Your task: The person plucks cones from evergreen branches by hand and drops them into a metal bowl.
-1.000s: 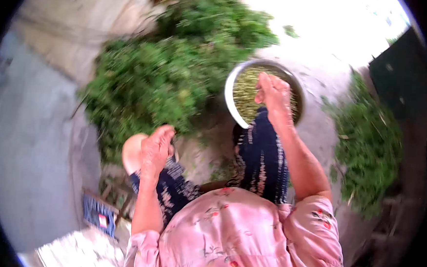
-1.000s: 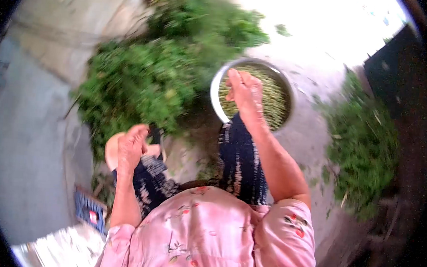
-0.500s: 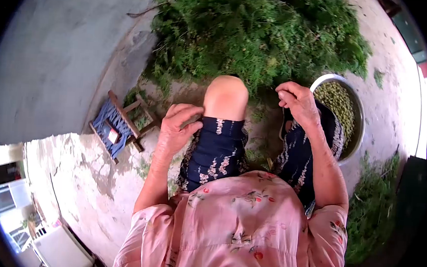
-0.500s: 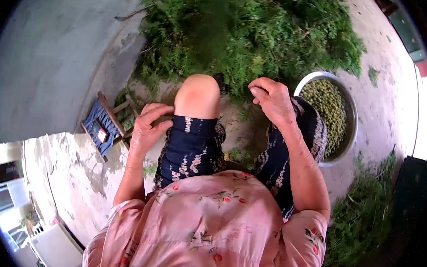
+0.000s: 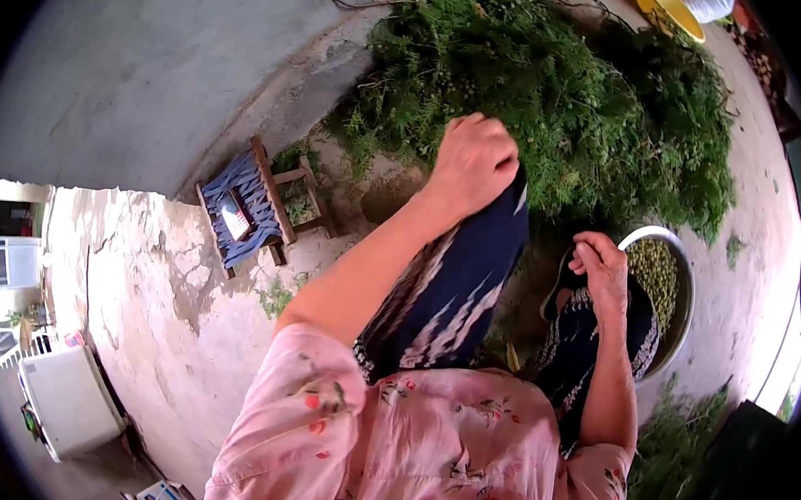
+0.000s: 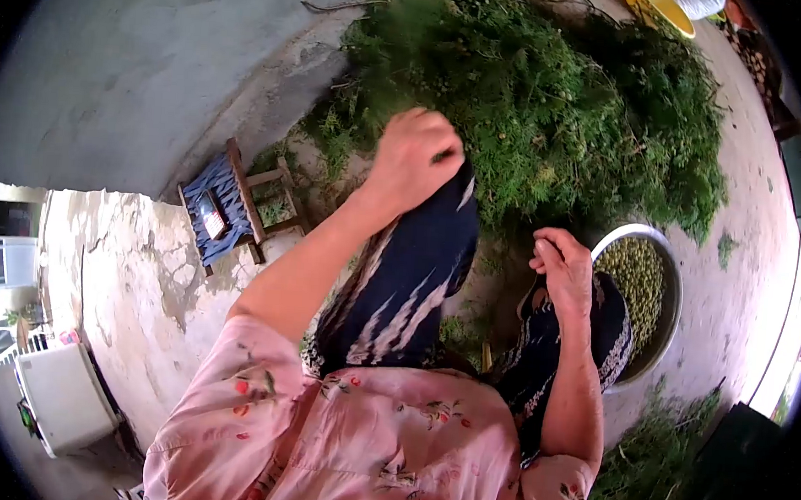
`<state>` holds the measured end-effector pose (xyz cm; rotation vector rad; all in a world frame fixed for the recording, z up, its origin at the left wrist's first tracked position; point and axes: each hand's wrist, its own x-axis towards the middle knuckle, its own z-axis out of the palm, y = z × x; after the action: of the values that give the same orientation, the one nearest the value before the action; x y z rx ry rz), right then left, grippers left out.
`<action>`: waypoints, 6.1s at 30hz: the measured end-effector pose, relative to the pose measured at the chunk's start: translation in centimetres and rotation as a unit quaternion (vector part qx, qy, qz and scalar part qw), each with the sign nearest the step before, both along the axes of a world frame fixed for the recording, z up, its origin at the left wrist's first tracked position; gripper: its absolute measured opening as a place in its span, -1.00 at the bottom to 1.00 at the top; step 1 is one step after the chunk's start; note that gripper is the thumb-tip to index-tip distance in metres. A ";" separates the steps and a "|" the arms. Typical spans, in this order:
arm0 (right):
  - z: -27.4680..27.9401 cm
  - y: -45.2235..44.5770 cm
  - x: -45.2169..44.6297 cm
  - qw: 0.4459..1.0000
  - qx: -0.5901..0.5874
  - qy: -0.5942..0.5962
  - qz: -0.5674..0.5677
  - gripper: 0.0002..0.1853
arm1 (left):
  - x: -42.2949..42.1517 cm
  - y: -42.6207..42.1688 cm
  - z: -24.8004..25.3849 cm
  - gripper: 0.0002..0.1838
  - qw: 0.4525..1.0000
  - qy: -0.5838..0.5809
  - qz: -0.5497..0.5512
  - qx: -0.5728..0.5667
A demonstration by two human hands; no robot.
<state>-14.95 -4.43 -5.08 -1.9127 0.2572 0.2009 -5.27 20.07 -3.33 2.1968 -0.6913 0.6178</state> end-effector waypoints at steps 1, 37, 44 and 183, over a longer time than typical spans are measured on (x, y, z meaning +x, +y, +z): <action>0.0 0.1 0.0 1.000 -0.003 0.000 -0.002 -0.85 | 2.2 -0.5 -1.6 -0.97 0.999 0.024 0.029 0.017; -7.5 -10.3 17.4 0.947 -0.245 -0.071 0.196 -0.96 | 2.1 -15.2 2.9 -0.77 0.898 0.269 -0.295 0.185; -12.8 -9.4 27.4 0.970 -0.138 -0.084 -0.183 -0.86 | 2.8 -15.8 2.6 -0.80 0.897 0.279 -0.281 0.197; 6.6 -11.1 11.7 0.868 0.415 -0.201 -0.184 -0.64 | 8.0 -18.9 1.0 -0.66 0.810 0.434 -0.183 -0.349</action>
<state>-3.25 -15.52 1.48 -0.9803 0.1997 -0.3097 2.73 1.18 -2.36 1.3495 -0.2835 -0.3258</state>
